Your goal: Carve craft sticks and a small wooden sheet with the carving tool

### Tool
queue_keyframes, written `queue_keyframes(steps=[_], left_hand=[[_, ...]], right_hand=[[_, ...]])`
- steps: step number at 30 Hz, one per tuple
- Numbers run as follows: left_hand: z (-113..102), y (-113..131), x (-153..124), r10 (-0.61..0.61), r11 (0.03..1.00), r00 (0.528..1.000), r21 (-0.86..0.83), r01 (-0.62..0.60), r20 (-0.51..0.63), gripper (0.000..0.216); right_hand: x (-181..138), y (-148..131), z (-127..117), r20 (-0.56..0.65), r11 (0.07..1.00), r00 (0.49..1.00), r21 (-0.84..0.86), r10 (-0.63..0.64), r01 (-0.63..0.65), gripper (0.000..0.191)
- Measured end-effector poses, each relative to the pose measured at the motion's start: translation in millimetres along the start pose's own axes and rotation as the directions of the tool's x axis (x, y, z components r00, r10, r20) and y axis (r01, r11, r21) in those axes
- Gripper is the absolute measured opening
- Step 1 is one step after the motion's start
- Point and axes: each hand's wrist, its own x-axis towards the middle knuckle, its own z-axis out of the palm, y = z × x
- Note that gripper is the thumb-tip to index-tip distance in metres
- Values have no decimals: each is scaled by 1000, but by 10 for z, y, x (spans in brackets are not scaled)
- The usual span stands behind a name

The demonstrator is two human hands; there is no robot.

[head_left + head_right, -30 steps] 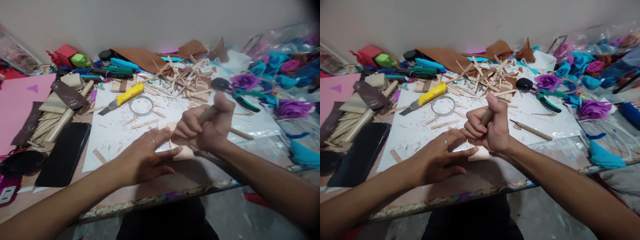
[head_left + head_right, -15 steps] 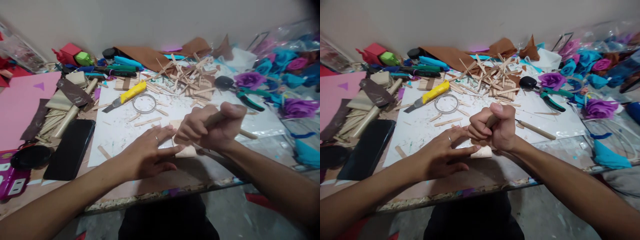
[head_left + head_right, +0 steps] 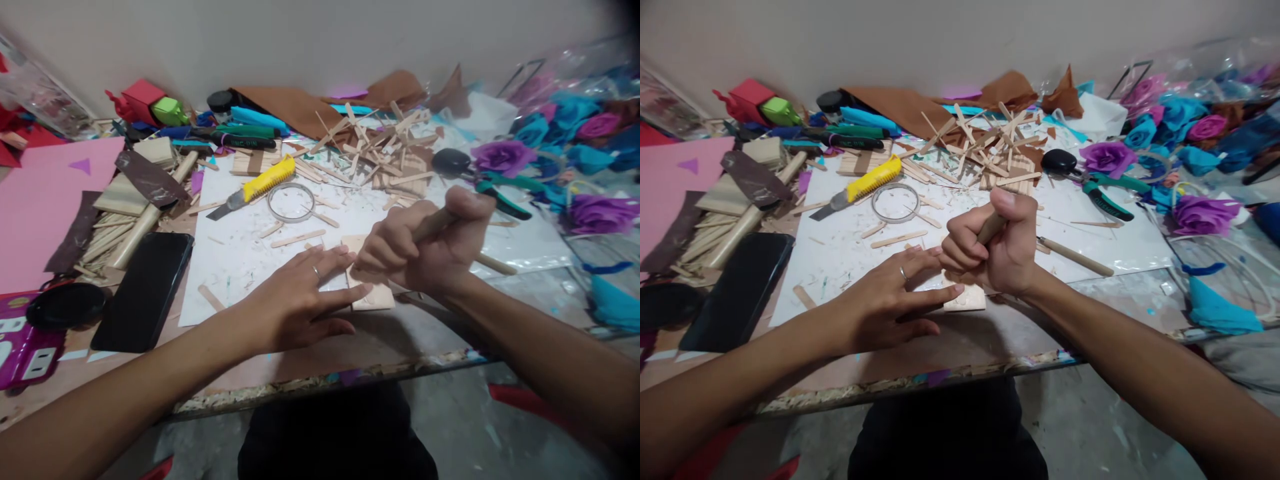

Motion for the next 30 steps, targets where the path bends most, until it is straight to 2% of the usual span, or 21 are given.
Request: queue_keyframes(steps=[7, 12, 20, 30], left_hand=[[-14, 3, 3, -2, 1000, 1000, 11, 2, 15, 52], [-9, -6, -3, -4, 1000, 1000, 10, 3, 29, 54], [-21, 18, 8, -26, 1000, 999, -9, 26, 34, 54], [-26, 10, 18, -27, 1000, 998, 10, 26, 59, 50]], right_hand=[[16, 8, -33, 63, 999, 998, 44, -3, 1, 69], [30, -6, -40, 85, 1000, 996, 7, 16, -17, 69], [36, 15, 22, 21, 999, 999, 20, -27, 26, 69], [7, -56, 3, 112, 992, 992, -115, 65, -52, 65]])
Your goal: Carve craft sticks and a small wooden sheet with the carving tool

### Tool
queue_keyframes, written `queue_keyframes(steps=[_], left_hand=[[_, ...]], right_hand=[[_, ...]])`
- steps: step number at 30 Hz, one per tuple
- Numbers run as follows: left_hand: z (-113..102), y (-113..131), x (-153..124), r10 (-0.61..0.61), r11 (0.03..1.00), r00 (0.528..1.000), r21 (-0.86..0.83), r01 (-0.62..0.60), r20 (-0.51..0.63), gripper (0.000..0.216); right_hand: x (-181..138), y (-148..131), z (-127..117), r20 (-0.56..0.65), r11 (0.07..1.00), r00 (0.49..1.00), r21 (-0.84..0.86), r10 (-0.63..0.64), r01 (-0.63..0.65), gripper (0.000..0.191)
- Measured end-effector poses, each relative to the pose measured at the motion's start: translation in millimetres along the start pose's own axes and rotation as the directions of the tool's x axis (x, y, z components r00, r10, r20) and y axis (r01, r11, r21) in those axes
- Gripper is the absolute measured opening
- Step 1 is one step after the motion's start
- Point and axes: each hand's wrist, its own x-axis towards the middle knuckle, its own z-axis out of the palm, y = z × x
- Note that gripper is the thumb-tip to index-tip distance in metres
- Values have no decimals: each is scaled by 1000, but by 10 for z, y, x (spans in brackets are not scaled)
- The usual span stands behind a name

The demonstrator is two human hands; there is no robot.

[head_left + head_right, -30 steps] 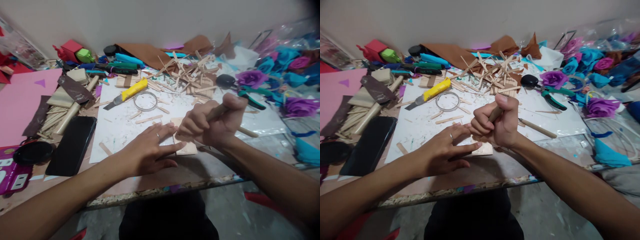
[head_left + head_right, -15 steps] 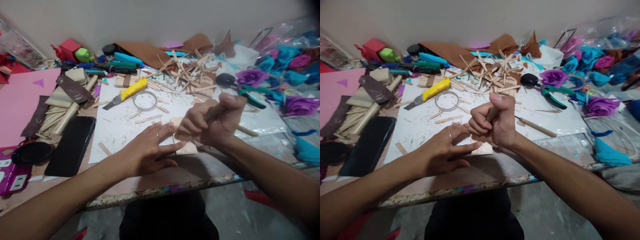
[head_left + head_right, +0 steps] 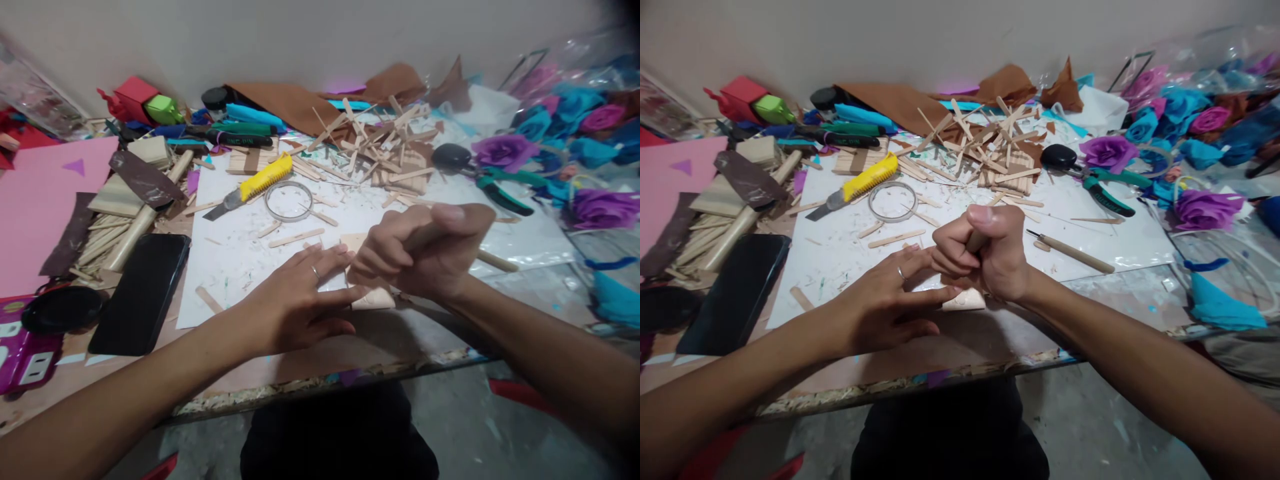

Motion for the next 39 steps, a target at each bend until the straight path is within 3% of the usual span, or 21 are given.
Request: queue_keyframes(steps=[8, 12, 18, 23, 26, 31, 33, 39], left_hand=[[-10, 8, 7, 10, 1000, 1000, 14, -10, 2, 49], [-22, 37, 20, 0, 1000, 1000, 14, 0, 0, 51], [-34, 42, 21, -2, 1000, 1000, 6, 2, -29, 49], [-77, 45, 11, 33, 999, 997, 6, -32, -74, 50], [-112, 54, 16, 57, 998, 996, 14, -56, -65, 48], [-127, 59, 16, 40, 998, 999, 53, -40, -15, 50], [-124, 54, 16, 39, 997, 999, 62, -39, -3, 51], [-139, 61, 20, 42, 997, 999, 61, -41, -12, 51]], right_hand=[[38, 11, -33, 58, 998, 997, -12, 54, -54, 61], [49, 65, -59, 74, 999, 997, 21, -26, 25, 64], [17, 13, 31, -108, 989, 990, 107, -92, 104, 64], [57, -118, 135, -281, 959, 930, 85, -239, 272, 68], [107, -113, 162, -372, 967, 907, 78, -200, 245, 76], [140, -78, 164, -543, 966, 833, 146, -103, 215, 70], [137, -59, 153, -567, 956, 821, 201, -64, 213, 68], [113, 26, 20, -510, 943, 859, 271, -29, 193, 78]])
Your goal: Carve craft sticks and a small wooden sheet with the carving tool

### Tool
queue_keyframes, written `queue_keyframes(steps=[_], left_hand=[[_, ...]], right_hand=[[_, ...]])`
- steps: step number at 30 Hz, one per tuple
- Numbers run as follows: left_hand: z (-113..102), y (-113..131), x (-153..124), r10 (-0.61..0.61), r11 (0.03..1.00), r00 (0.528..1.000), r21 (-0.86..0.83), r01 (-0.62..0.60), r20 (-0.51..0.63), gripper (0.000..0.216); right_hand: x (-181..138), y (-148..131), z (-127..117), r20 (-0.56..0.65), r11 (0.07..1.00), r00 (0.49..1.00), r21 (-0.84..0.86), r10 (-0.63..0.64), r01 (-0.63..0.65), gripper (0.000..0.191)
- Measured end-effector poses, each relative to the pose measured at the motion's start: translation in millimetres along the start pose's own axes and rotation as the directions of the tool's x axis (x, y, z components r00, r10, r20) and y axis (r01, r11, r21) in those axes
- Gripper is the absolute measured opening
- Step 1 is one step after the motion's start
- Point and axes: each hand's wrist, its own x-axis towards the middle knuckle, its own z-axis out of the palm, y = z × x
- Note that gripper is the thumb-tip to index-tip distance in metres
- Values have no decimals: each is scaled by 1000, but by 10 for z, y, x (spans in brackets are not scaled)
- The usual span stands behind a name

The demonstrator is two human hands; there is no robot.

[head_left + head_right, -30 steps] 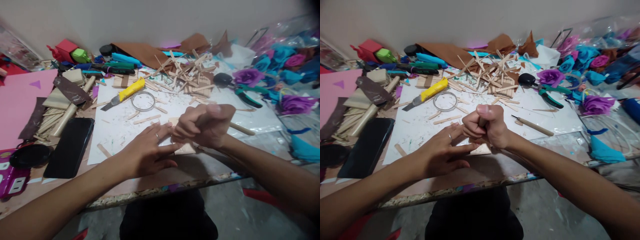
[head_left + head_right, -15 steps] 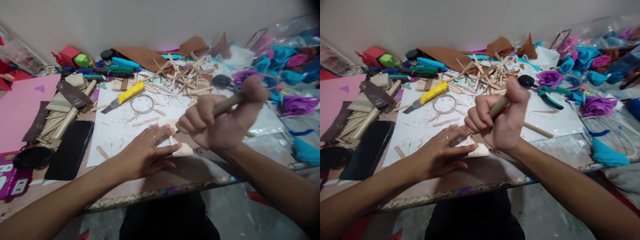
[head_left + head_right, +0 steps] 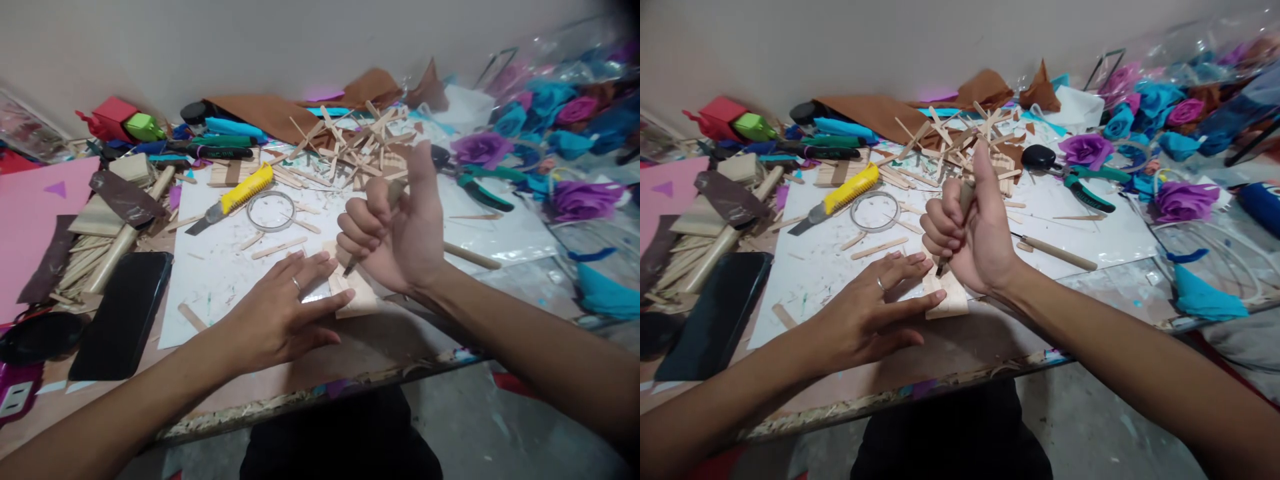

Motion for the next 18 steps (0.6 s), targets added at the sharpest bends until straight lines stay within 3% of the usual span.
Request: queue_keyframes(steps=[7, 13, 18], left_hand=[[35, 25, -31, -28, 998, 1000, 56, 28, 1, 54], [100, -2, -54, -20, 997, 1000, 73, 22, -24, 57], [100, -6, -56, -27, 997, 999, 72, 28, -17, 57]], right_hand=[[38, 12, -130, 173, 999, 985, 52, -25, 16, 79], [15, -22, -123, 145, 1000, 989, 20, 4, -7, 77], [0, -17, -135, 196, 997, 980, 70, 11, -25, 73]])
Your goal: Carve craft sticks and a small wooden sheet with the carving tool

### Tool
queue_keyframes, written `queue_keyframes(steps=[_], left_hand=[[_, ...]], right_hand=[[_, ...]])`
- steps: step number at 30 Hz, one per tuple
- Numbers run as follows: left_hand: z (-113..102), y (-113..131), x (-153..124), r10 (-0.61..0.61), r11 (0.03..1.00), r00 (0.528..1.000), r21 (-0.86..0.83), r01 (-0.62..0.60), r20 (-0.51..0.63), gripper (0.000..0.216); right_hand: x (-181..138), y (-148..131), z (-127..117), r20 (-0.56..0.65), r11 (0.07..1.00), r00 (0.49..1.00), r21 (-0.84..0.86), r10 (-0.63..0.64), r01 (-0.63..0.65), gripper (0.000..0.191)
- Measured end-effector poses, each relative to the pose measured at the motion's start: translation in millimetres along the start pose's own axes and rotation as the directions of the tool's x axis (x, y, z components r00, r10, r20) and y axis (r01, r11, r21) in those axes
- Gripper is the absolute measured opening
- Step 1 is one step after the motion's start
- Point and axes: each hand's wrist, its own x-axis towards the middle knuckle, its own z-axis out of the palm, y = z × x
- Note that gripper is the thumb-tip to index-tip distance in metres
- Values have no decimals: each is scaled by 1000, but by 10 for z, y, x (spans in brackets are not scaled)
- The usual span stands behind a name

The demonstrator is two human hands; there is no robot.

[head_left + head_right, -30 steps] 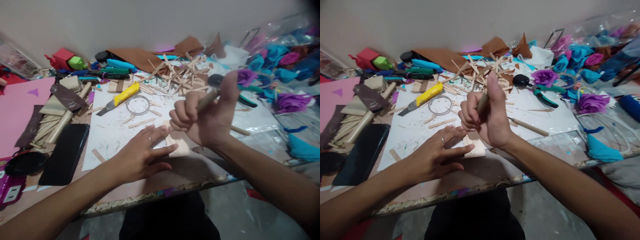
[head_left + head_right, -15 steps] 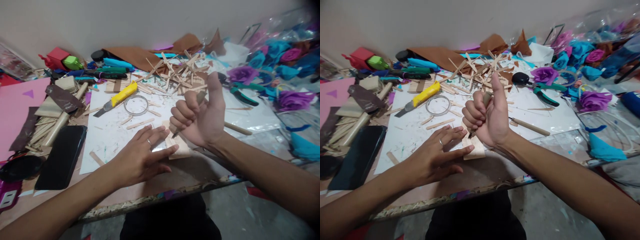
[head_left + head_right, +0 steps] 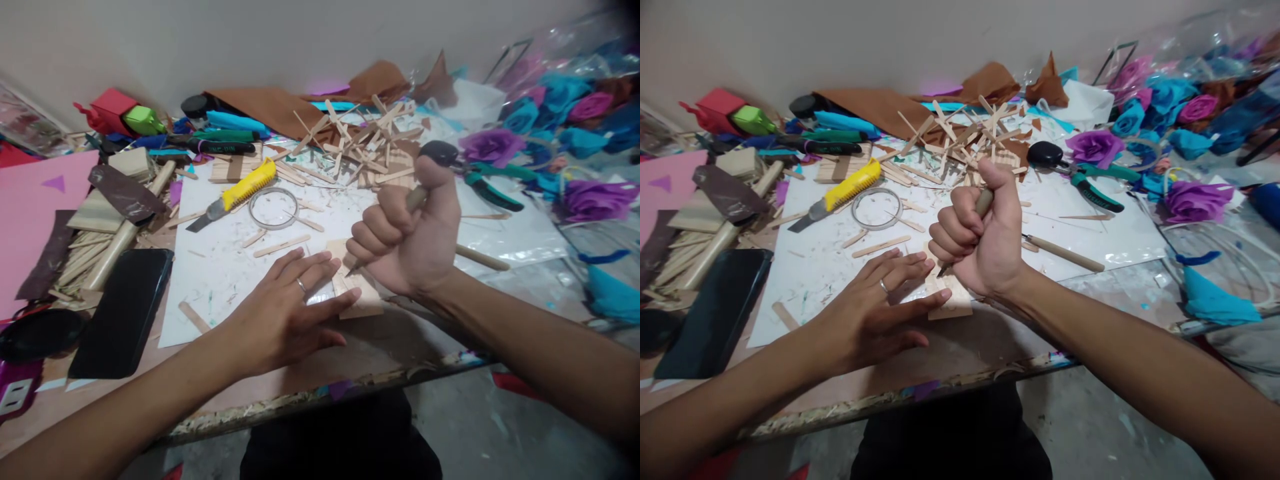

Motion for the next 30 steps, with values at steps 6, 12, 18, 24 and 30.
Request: queue_keyframes(steps=[6, 12, 18, 24, 30], left_hand=[[3, 0, 8, 1, 1000, 1000, 1, -1, -4, 57], [-26, 38, 29, -34, 999, 998, 16, 33, 43, 53], [-40, 62, 42, -53, 998, 997, 30, 51, 64, 54], [-19, 42, 27, -48, 999, 997, 27, 47, 55, 54], [-60, 22, 31, -38, 999, 996, -1, 38, 79, 56]], right_hand=[[-43, 28, 36, -66, 1000, 998, -21, -7, 5, 71], [-75, 80, 112, -58, 996, 996, -67, -61, 57, 71], [-98, 101, 123, -65, 993, 995, -97, -74, 68, 69], [-108, 116, 79, -11, 995, 997, -69, -73, 72, 69], [-82, 108, 101, -21, 996, 996, -42, -84, 83, 71]])
